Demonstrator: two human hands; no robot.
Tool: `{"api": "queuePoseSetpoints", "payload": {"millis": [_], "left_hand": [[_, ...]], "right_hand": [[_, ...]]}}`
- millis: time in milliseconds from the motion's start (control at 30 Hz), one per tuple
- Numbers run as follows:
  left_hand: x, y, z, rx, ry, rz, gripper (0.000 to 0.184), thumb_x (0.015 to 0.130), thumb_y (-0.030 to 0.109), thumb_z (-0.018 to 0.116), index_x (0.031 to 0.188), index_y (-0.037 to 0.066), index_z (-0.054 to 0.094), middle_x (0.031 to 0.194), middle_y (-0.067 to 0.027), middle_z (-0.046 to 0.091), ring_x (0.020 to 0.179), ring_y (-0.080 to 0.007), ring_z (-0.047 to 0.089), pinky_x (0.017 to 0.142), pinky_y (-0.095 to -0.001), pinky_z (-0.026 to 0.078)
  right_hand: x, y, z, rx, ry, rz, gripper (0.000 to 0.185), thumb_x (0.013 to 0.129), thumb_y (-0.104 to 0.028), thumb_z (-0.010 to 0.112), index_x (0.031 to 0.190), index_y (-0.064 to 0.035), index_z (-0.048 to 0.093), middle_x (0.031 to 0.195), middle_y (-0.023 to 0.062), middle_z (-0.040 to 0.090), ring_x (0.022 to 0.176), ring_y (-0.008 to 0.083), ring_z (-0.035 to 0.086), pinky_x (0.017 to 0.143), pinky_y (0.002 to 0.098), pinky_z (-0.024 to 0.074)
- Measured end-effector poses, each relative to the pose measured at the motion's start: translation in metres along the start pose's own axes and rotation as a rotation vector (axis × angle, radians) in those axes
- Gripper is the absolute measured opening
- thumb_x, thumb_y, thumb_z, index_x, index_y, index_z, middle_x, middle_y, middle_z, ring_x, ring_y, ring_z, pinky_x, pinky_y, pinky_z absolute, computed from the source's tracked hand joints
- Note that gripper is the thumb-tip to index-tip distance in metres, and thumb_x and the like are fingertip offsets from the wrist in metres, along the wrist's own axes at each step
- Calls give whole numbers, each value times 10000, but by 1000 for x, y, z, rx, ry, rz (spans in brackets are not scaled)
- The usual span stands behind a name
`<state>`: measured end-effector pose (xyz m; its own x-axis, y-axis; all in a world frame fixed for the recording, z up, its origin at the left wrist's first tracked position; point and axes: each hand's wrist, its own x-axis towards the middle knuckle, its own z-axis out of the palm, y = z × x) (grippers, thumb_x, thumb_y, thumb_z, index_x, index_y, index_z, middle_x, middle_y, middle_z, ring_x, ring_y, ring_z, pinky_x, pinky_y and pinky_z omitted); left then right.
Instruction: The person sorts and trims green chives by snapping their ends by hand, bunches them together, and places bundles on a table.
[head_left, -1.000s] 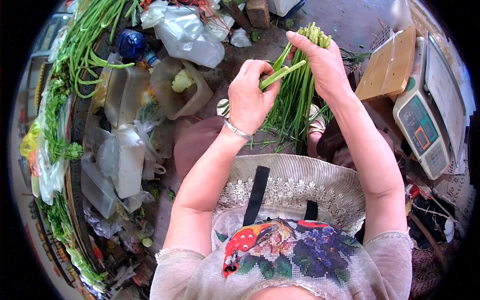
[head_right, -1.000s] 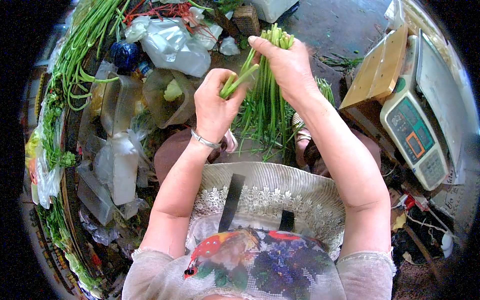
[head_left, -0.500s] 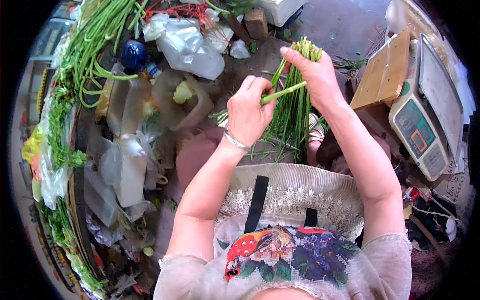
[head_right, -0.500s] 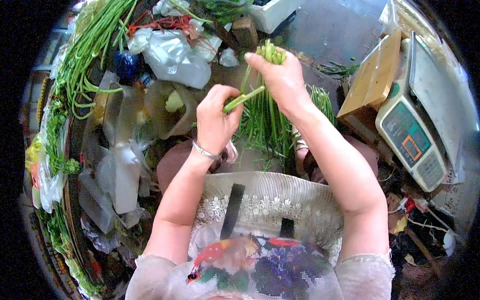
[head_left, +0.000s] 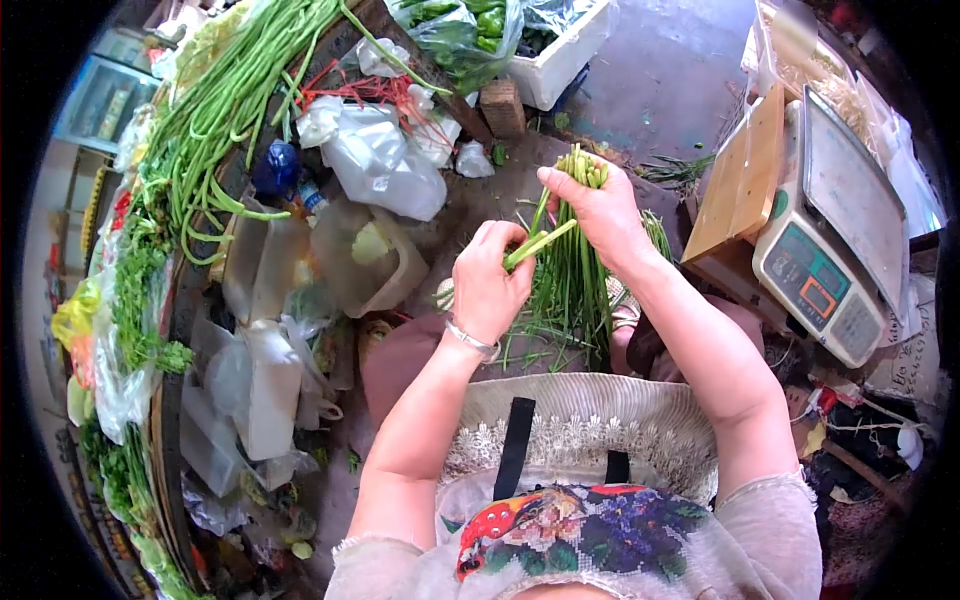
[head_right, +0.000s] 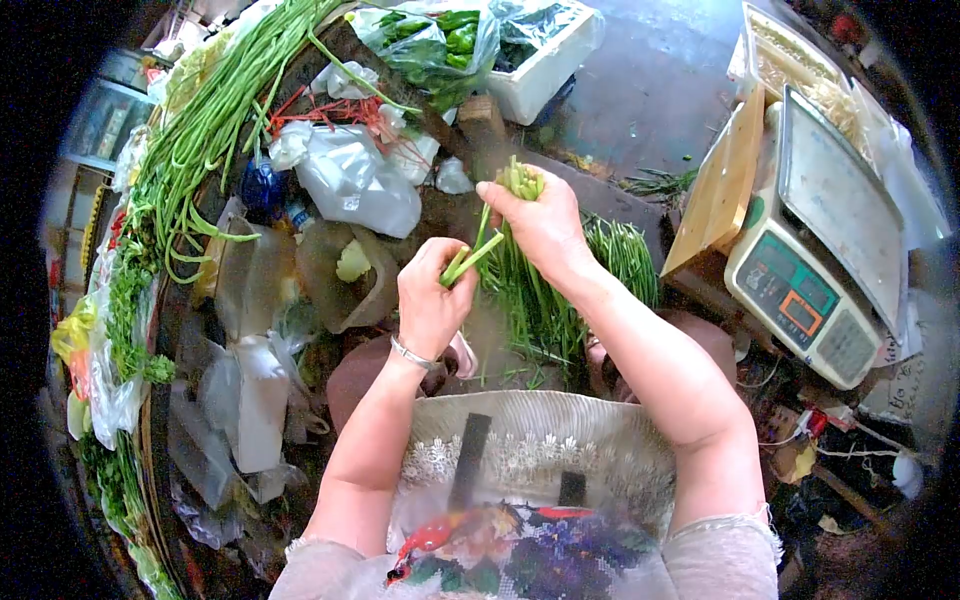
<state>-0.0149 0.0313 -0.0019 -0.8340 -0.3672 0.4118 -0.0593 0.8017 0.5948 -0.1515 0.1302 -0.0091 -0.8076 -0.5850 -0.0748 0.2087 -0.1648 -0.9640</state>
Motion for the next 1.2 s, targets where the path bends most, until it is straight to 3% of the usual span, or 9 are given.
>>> {"api": "queuePoseSetpoints", "payload": {"millis": [67, 100, 133, 233, 333, 733, 833, 1033, 1200], "left_hand": [[0, -2, 1, -88, 12, -67, 103, 774, -5, 628, 870, 11, 595, 755, -138, 585, 661, -287, 607, 617, -339, 471], [0, -4, 3, -105, 41, -100, 45, 809, 13, 621, 851, 22, 606, 699, -84, 590, 610, -190, 585, 579, -286, 444], [-2, -7, 3, -106, 44, -95, 45, 809, 13, 621, 851, 22, 606, 699, -84, 590, 610, -190, 585, 579, -286, 444], [3, -11, -2, -692, -53, -575, 33, 857, 26, 609, 888, 38, 606, 720, 3, 613, 512, -47, 473, 466, -194, 367], [6, -16, -8, -957, -56, -761, 37, 860, 59, 612, 894, 47, 600, 707, -25, 614, 472, -63, 469, 413, -185, 304], [7, -23, -15, -1214, 40, -803, 28, 873, 62, 611, 873, 38, 597, 723, -56, 612, 460, -73, 466, 402, -200, 304], [4, -21, -15, -948, -40, -739, 49, 865, 54, 635, 896, 34, 603, 723, -42, 617, 473, -65, 477, 413, -201, 332], [1, -25, -16, -814, -26, -739, 73, 845, 58, 650, 883, 28, 595, 720, -37, 602, 477, -66, 471, 445, -200, 373], [1, -15, -8, -786, -8, -719, 171, 821, 24, 670, 984, 19, 617, 813, -27, 616, 531, -67, 504, 490, -201, 418]], "right_hand": [[-1, 0, 1, -4, -5, -10, 148, 848, -148, 700, 801, -42, 607, 692, -6, 597, 630, 79, 528, 599, 250, 420], [-2, 0, 3, 7, 5, -4, 149, 850, -147, 700, 800, -41, 607, 691, -7, 598, 627, 77, 530, 594, 248, 421], [-2, 0, 3, 17, 14, 4, 150, 853, -146, 700, 800, -41, 607, 690, -7, 598, 624, 75, 533, 590, 247, 422], [0, 1, 2, -13, 18, -14, 150, 857, -148, 697, 799, -42, 607, 678, -12, 597, 621, 70, 535, 583, 242, 420], [-2, 1, 3, -26, 6, -14, 149, 861, -153, 692, 800, -46, 608, 673, -15, 596, 618, 68, 528, 583, 240, 416], [-1, -9, 1, 3, 4, -3, 124, 853, -149, 692, 820, -55, 619, 702, -14, 612, 636, 76, 543, 620, 250, 435], [8, -9, -10, -92, 42, -39, 158, 847, -179, 718, 857, -44, 636, 754, -2, 630, 667, 85, 565, 640, 262, 462], [18, -28, -38, -246, 89, -233, 120, 859, -137, 672, 913, -36, 638, 753, 20, 651, 702, 95, 604, 649, 250, 483], [8, -29, -25, -120, -114, -73, 157, 814, -133, 728, 888, -58, 612, 735, -2, 612, 627, 85, 558, 593, 236, 449]]}}
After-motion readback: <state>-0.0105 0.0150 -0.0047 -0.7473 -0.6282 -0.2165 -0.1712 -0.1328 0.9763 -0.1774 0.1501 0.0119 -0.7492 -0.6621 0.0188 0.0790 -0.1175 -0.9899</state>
